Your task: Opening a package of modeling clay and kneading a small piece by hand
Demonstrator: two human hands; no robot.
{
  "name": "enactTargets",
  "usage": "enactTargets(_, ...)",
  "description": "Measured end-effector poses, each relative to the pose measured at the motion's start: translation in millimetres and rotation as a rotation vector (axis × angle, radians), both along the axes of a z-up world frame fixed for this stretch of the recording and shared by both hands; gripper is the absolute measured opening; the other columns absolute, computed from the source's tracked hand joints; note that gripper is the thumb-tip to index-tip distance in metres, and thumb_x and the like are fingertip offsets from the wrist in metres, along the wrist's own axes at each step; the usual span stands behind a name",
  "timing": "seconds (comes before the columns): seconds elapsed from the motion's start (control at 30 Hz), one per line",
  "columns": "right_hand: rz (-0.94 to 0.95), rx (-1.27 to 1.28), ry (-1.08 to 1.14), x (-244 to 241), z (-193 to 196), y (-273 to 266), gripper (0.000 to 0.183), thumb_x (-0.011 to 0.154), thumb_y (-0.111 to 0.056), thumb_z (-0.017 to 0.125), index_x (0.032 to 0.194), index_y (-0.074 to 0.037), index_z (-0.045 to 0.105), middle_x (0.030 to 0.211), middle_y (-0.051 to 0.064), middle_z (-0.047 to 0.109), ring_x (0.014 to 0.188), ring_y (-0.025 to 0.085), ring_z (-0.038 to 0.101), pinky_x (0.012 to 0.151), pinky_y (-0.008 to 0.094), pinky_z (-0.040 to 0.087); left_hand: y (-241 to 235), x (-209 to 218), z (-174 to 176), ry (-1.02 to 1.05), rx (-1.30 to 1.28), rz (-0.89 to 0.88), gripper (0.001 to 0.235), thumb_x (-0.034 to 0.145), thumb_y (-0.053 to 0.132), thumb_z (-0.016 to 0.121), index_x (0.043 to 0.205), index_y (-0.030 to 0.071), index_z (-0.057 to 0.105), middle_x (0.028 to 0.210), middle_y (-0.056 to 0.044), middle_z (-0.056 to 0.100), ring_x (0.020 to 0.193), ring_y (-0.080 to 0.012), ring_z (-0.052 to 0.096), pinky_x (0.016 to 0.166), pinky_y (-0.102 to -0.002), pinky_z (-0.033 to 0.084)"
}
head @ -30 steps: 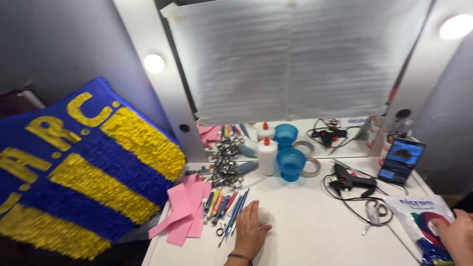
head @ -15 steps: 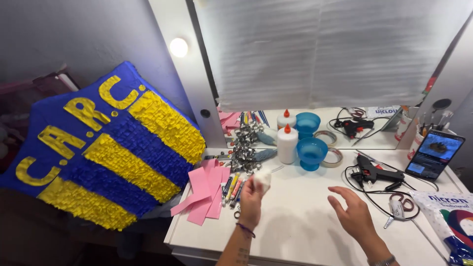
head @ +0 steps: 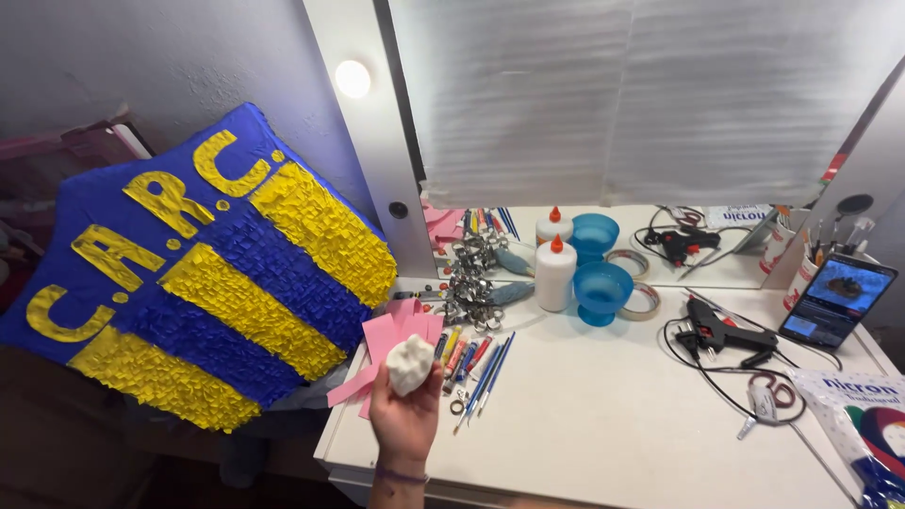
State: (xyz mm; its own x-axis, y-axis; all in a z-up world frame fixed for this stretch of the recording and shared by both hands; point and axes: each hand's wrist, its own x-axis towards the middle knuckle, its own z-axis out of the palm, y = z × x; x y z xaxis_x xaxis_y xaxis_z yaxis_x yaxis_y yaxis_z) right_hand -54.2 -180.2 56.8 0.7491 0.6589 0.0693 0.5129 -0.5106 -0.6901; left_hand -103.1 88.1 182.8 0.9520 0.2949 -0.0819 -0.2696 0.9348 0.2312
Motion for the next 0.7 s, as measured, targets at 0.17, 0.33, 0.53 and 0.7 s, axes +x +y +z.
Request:
enactTargets(0.17,-0.218,0.021,0.030,60.4,27.5,-11.4,0.061,0.097,-0.043,0.060,0.149,-0.015,0.050,0.159,0.007,0.045,0.149,0.024,0.040,0.124,0.040,0.026,16.0,-29.0,4.2,-0.085,0.130,-0.029,0.054,0.100,0.039,0.050,0.143,0.007,0.057,0.130,-0.030,0.064,0.092,-0.0367,0.070,0.077,-0.037,0.062)
enactTargets(0.33,-0.452,-0.508,-0.189,65.0,59.6,-7.1,0.077,0.104,-0.053,0.040,0.158,-0.002,0.022,0.169,0.019,0.015,0.158,0.032,0.011,0.129,0.045,0.007,3.6,-29.9,-7.1,-0.060,0.131,-0.048,0.056,0.099,0.038,0.049,0.144,0.007,0.058,0.128,-0.029,0.066,0.086,-0.0376,0.071,0.071,-0.036,0.063)
enactTargets(0.53,-0.078,-0.166,0.065,16.3,32.7,4.4,0.067,0.092,-0.029,0.065,0.151,-0.019,0.036,0.160,0.004,0.028,0.150,0.024,0.023,0.124,0.040,0.015,-9.6,-14.7,-8.3,-0.043,0.169,-0.127,0.057,0.097,0.037,0.049,0.144,0.006,0.057,0.121,-0.027,0.068,0.082,-0.0357,0.071,0.068,-0.037,0.062)
enactTargets(0.7,0.040,0.279,0.044,-20.0,34.4,-40.6,0.031,0.090,-0.030,0.073,0.118,-0.018,0.079,0.124,0.003,0.081,0.119,0.017,0.074,0.106,0.032,0.051,-16.3,0.8,-24.7,0.131,0.104,-0.161,0.055,0.087,0.064,0.062,0.114,0.016,0.067,0.122,-0.034,0.069,0.082,-0.0376,0.069,0.060,-0.038,0.061)
